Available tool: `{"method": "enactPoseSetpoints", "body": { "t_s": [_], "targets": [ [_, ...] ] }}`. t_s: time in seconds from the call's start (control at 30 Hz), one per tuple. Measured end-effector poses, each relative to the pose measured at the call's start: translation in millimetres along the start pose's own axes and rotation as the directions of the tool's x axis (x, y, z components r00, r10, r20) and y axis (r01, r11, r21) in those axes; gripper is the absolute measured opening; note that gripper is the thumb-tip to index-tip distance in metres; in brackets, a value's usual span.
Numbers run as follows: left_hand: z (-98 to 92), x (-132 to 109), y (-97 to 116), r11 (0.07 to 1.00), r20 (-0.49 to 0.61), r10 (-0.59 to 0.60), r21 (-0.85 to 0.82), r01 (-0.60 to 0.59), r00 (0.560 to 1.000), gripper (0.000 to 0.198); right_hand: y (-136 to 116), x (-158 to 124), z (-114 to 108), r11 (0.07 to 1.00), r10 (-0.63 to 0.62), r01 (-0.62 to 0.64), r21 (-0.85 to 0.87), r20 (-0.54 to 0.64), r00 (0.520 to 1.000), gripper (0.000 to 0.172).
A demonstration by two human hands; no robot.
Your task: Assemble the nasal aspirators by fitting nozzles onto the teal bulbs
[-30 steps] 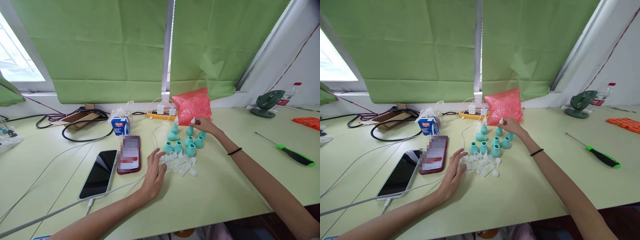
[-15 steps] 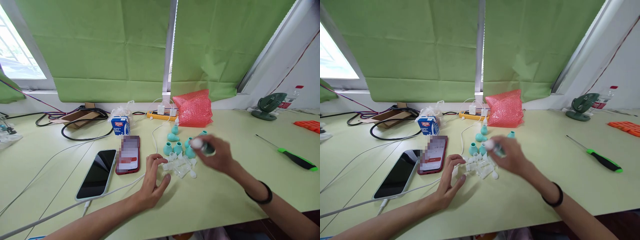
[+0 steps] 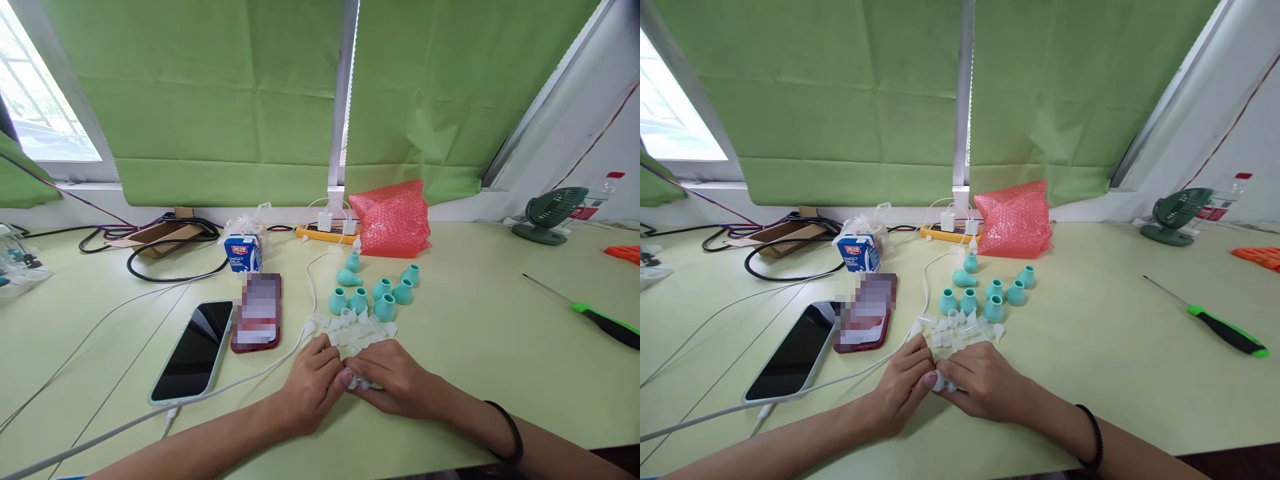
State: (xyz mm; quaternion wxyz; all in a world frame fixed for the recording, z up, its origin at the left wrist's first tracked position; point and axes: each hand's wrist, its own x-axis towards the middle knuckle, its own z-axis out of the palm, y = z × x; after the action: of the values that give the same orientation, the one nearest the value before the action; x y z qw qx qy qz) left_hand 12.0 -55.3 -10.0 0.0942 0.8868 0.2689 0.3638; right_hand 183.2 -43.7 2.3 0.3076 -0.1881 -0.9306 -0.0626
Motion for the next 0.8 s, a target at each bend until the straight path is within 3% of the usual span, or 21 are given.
{"method": "enactPoseSetpoints", "body": {
  "t_s": [0.1,0.23,0.4,0.57,0.7,0.8],
  "targets": [
    [-0.4,-0.6,2.7,0.992,-0.033,0.030,-0.124,-0.034,0.999,0.036,-1.2,0.3,-2.1,0.998,-0.008,0.009,0.069,-0.007,1.000,0.007],
    [-1.0,0.0,-1.0,0.972,-0.110,-0.116,-0.217,0.090,0.987,0.035,0.3,-0.6,-5.7,0.992,0.083,-0.060,0.114,-0.208,0.974,0.017],
    [0.7,4.6,-16.1,0.983,-0.099,-0.140,0.108,0.150,0.985,0.011,12.0,-4.1,-9.1,0.966,0.256,-0.233,0.109,-0.348,0.902,0.022],
    [5.6,7.5,-17.5,0.926,0.035,-0.209,0.329,0.186,0.977,0.023,15.9,-5.3,-4.8,0.941,0.335,-0.309,0.138,-0.253,0.908,0.020],
    [4.2,8.1,-12.8,0.930,0.056,-0.248,0.293,0.221,0.967,0.032,4.0,-4.1,-1.9,0.907,0.422,-0.417,0.062,-0.106,0.901,0.026],
    [2.2,6.8,-12.8,0.959,0.005,-0.202,0.202,0.197,0.979,0.030,-2.6,-3.6,-4.1,0.892,0.450,-0.451,0.024,0.031,0.892,0.033]
  ]
}}
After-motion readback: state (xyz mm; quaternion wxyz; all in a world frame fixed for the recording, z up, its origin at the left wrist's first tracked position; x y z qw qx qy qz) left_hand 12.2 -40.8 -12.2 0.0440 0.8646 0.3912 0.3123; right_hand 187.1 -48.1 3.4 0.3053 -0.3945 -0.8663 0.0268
